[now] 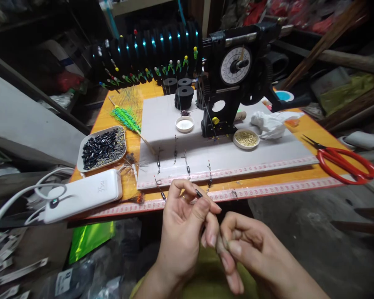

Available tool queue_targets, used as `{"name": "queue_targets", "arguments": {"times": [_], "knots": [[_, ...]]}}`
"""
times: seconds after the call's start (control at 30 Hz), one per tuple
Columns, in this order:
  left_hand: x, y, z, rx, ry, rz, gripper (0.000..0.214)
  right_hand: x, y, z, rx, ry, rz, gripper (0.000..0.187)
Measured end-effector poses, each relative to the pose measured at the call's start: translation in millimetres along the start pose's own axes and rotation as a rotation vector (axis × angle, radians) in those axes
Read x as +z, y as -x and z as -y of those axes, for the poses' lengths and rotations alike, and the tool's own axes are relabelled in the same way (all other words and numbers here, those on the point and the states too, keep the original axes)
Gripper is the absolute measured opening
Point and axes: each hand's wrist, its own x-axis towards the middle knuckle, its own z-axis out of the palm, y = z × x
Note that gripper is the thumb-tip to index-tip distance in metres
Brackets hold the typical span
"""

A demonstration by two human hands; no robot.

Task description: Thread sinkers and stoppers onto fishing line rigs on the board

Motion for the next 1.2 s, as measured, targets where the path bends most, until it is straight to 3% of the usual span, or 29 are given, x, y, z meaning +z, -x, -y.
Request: {"name": "queue_targets", "arguments": {"times": [0.2,0.3,0.47,0.53,0.67,0.73,0.83,0.97,1.13,1.2], "knots": [[-14.0,22.4,4.3,-0.112,-0.238,-0.134,0.023,-0.4,4.0,6.2,-0.01,-0.006,-0.061,0.04],[-26.0,38.4,10.1,-0.058,-0.404,-0.212,0.019,1.2,7.3,13.6,-0.011,0.009,-0.126,0.04],[-23.5,39.0,16.4,0.084,-0.646,-0.077,0.032,10.7,10.0,21.9,0.009,0.059,-0.234,0.04],[-14.8,31.7,15.0,0.073,-0.604,-0.041,0.032,14.2,10.5,21.9,0.002,0.087,-0.268,0.041],[-2.2,22.7,9.6,-0.108,-0.281,-0.009,0.011,15.8,12.2,20.4,-0.01,0.134,-0.32,0.043],[-2.5,24.1,8.4,-0.137,-0.176,-0.044,0.01,14.4,13.4,20.1,-0.025,0.151,-0.341,0.042],[-7.7,29.8,10.3,-0.133,-0.158,-0.154,0.023,12.1,14.8,19.8,-0.045,0.184,-0.38,0.042],[-13.8,34.0,19.1,-0.216,-0.283,-0.014,0.038,10.6,15.0,18.2,-0.073,0.22,-0.367,0.039],[-17.0,33.9,34.8,-0.268,-0.055,-0.124,0.03,8.2,16.3,15.7,-0.107,0.311,-0.383,0.032],[-16.0,33.7,38.0,-0.266,-0.042,-0.081,0.035,7.0,17.0,13.7,-0.121,0.327,-0.384,0.03]]}}
